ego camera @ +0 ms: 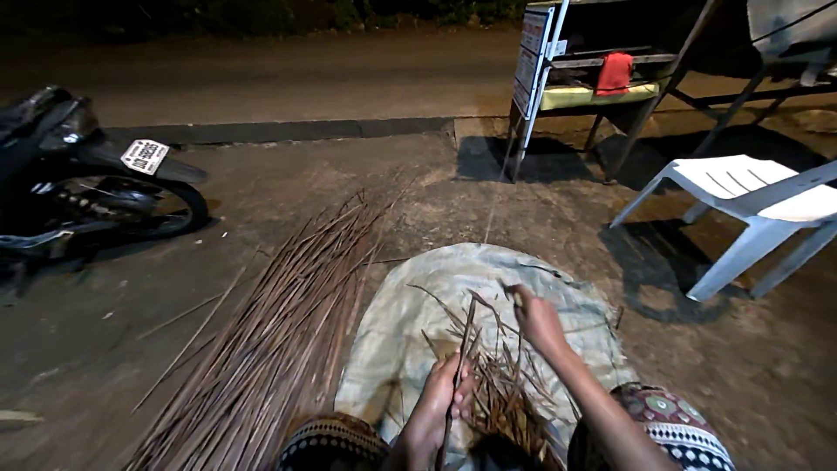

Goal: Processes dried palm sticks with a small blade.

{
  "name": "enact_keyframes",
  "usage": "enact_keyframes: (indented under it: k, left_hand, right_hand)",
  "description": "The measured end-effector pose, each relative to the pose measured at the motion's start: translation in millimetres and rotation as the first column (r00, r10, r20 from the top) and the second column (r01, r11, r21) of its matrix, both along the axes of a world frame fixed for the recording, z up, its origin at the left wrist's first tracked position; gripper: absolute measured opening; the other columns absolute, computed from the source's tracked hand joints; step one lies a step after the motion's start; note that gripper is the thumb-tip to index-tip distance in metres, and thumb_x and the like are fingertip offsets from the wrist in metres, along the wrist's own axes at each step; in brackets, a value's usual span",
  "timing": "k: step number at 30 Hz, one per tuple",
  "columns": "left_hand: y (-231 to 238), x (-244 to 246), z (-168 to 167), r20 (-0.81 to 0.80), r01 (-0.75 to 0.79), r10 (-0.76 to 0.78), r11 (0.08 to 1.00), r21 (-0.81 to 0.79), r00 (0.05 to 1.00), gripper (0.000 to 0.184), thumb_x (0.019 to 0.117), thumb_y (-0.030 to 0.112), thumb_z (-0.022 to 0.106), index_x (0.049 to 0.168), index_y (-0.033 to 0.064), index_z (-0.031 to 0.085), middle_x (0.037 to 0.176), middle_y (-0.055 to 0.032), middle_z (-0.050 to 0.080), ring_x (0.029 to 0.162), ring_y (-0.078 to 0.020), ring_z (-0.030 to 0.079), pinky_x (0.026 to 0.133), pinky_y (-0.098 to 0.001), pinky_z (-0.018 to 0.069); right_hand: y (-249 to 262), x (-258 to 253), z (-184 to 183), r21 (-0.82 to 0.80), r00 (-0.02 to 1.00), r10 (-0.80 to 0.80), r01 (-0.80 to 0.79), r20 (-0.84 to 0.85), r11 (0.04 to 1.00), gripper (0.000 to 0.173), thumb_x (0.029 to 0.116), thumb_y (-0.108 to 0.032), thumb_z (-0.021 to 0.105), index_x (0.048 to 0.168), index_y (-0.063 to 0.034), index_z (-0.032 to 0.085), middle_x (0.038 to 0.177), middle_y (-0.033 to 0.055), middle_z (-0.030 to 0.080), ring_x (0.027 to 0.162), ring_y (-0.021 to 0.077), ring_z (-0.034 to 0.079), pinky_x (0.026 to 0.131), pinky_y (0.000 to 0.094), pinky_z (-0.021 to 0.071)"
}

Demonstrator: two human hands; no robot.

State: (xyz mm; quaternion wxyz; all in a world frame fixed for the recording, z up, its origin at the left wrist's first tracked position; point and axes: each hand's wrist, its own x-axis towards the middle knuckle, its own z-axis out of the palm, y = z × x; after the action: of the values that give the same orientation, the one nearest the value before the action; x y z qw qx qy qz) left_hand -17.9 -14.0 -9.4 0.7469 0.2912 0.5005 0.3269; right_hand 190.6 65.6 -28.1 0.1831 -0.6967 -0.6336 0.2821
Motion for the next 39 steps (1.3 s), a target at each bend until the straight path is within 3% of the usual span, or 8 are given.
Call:
enact_keyframes:
  k: [5,9,17,24,29,34,37,39]
  left_hand:
    - [4.5,8.6,-2.2,-0.126,-0.123,0.134,0.988,0.091,0.983,0.042,0.1135,0.017,0.023,0.079,0.0109,0.047,0.05,0.0076,0.038,0.038,-0.0009,0.034,0.039,-0.0148,0.0326]
    - [3.2,8.6,-1.6,-0.149,-0.111,0.124,0.989,0.095,0.981,0.04,0.1129,0.014,0.024,0.079,0.012,0.045,0.049,0.0089,0.036,0.038,-0.0003,0.033,0.039,-0.0147,0.0317]
    - [-5.8,11.6,-3.4,-0.068,0.123,-0.12,0.991,0.051,0.99,0.047,0.1144,0.032,0.021,0.082,0.0122,0.049,0.052,0.0072,0.041,0.04,-0.0018,0.038,0.042,-0.0157,0.0371]
    - [-7.5,21.1,-4.8,-0.075,0.169,-0.167,0.985,0.019,0.983,0.045,0.1146,0.029,0.02,0.08,0.0133,0.045,0.048,0.0086,0.034,0.038,-0.0017,0.033,0.042,-0.0156,0.0358]
    - [-16.3,11.9,-8.2,-0.035,0.196,-0.195,0.98,0.04,0.98,0.048,0.1143,0.026,0.018,0.077,0.0142,0.046,0.047,0.0095,0.035,0.036,-0.0004,0.032,0.039,-0.0148,0.0327]
    - [-2.6,5.2,-3.9,-0.108,0.091,-0.083,0.993,0.076,0.991,0.046,0.1147,0.028,0.019,0.079,0.0126,0.045,0.048,0.0082,0.035,0.037,-0.0014,0.032,0.039,-0.0156,0.0324]
    - [4.2,10.8,0.2,-0.223,0.001,0.029,0.991,0.136,0.974,0.042,0.1139,0.019,0.024,0.079,0.0105,0.046,0.049,0.0078,0.035,0.038,-0.0018,0.033,0.04,-0.016,0.0328]
    - [4.2,13.4,1.1,-0.253,0.0,0.037,0.989,0.146,0.967,0.041,0.1135,0.017,0.025,0.079,0.0104,0.046,0.049,0.0079,0.035,0.038,-0.0019,0.033,0.041,-0.0162,0.033]
  right_hand:
    - [-48.6,-61.2,12.0,-0.024,0.934,0.355,-0.356,-0.032,0.934,0.036,0.0991,-0.006,0.056,0.134,-0.0036,0.063,0.109,0.0248,0.071,0.102,0.0451,0.069,0.088,0.0623,0.0518]
    - [-47.5,-64.0,3.7,0.039,0.921,0.388,-0.39,0.043,0.92,0.034,0.0989,-0.003,0.054,0.132,-0.0026,0.063,0.113,0.0238,0.071,0.098,0.0451,0.07,0.084,0.062,0.0533]
    - [-7.4,-18.3,-17.5,0.042,0.994,0.082,-0.086,0.078,0.995,0.036,0.1013,-0.006,0.05,0.136,-0.0087,0.062,0.115,0.0224,0.071,0.101,0.0455,0.07,0.085,0.0631,0.0521]
    - [18.9,19.4,-23.7,-0.023,0.966,-0.136,0.145,0.218,0.989,0.035,0.1035,-0.008,0.048,0.135,-0.0083,0.061,0.119,0.0233,0.069,0.107,0.0457,0.068,0.086,0.0638,0.051]
    - [27.4,47.4,-21.1,-0.072,0.927,-0.345,0.358,0.146,0.931,0.036,0.1043,-0.009,0.048,0.139,-0.0035,0.057,0.12,0.0294,0.067,0.112,0.0495,0.065,0.09,0.0655,0.0501]
    - [-11.1,-11.7,5.3,0.003,0.999,0.036,-0.036,-0.003,0.999,0.035,0.1,-0.006,0.055,0.134,-0.003,0.063,0.107,0.029,0.07,0.101,0.0487,0.068,0.088,0.0645,0.051]
    - [-43.4,-52.5,14.1,0.031,0.951,0.307,-0.308,0.042,0.951,0.03,0.0978,-0.005,0.057,0.126,-0.0002,0.066,0.103,0.0264,0.072,0.096,0.0468,0.07,0.084,0.0632,0.0527]
    - [-44.7,-58.3,11.2,0.029,0.932,0.348,-0.352,0.101,0.935,0.03,0.0976,-0.003,0.056,0.126,0.0003,0.065,0.108,0.0252,0.072,0.097,0.0455,0.071,0.083,0.0621,0.053]
